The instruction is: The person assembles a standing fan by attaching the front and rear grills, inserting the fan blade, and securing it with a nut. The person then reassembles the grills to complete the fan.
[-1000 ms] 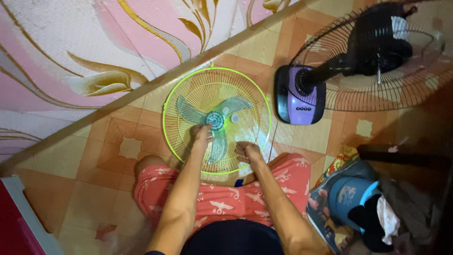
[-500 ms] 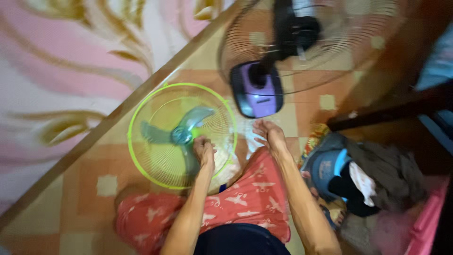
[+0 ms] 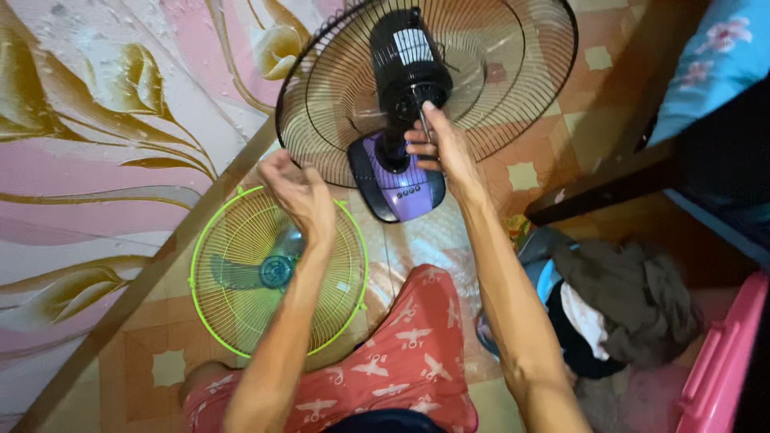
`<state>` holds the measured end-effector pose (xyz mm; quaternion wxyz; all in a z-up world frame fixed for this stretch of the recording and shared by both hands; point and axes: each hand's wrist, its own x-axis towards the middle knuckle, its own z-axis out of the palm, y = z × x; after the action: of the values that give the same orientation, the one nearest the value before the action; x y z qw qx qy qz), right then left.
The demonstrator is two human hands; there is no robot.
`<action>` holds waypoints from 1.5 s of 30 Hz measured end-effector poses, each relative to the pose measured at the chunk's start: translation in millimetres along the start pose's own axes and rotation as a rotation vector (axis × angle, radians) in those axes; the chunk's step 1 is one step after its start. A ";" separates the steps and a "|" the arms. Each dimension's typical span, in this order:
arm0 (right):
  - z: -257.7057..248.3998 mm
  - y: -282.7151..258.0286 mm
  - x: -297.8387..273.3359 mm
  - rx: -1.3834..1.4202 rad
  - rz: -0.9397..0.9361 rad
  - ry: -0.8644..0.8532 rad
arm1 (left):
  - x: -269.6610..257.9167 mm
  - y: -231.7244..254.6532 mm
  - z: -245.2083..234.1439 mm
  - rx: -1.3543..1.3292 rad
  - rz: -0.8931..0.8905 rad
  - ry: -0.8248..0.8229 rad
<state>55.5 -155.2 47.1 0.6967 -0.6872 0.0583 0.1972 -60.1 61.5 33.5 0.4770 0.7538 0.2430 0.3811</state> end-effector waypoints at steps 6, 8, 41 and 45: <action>-10.6 -18.5 21.7 -0.370 -0.035 0.020 | 51.3 41.8 -5.1 0.070 0.269 -0.040; -12.4 -24.9 25.1 -0.460 -0.012 0.038 | 71.7 38.0 -0.4 0.100 0.299 -0.159; 17.9 -29.1 54.1 -0.453 0.259 0.104 | 125.8 11.6 18.5 0.209 0.311 -0.345; 16.3 -19.4 61.8 -0.329 0.109 0.139 | 121.9 30.1 9.0 0.168 0.295 -0.382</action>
<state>115.8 -126.9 44.2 0.5577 -0.7996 0.1104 0.1935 19.3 132.8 100.2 0.3893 0.8763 0.0667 0.2758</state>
